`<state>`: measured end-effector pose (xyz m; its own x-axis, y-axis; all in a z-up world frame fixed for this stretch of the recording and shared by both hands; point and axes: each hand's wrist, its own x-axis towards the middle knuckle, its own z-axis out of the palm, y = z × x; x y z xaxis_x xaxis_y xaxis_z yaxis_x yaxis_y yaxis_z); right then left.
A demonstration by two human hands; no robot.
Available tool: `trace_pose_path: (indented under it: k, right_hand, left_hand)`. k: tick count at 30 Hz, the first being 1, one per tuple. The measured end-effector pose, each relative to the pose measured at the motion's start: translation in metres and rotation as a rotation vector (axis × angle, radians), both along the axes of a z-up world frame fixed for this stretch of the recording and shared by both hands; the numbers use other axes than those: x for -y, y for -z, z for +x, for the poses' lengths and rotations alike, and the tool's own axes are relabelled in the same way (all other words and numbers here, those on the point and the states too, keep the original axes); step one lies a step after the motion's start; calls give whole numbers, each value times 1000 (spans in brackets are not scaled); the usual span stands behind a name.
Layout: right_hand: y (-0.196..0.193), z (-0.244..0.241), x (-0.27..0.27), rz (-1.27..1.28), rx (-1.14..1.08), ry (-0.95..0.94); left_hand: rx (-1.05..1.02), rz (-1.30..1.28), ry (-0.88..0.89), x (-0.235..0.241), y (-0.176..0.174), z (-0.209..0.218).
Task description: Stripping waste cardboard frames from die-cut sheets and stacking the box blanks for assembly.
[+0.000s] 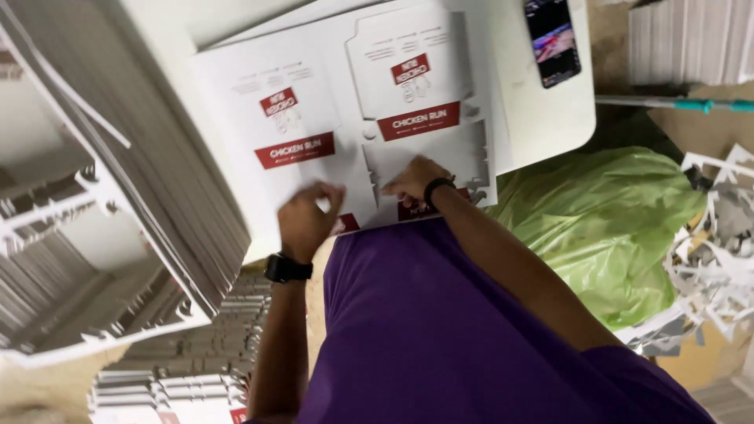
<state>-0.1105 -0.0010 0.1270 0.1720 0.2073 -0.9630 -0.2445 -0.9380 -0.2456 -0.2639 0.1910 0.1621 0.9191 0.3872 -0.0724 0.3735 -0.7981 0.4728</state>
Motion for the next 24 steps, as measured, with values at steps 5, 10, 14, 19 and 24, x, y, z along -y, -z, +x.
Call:
trace_pose_path:
  k: [5,10,14,19,24]
  right_hand:
    - [4,-6,-2,30,45,-28]
    - [7,-6,9,127,32,-74]
    - [10,-10,18,208,55,-98]
    - [0,-2,31,284,-19,-117]
    - [-11,7,29,283,-47,-200]
  left_hand:
    - [-815,-305,-77,46,79,-119]
    - [-511,-886,-777,92,124,-127]
    - [119,-1392,-1488,120,108,-84]
    - [336,-1333,-1400,136,82,-78]
    - [410,-1149,-1241,162,72,-80]
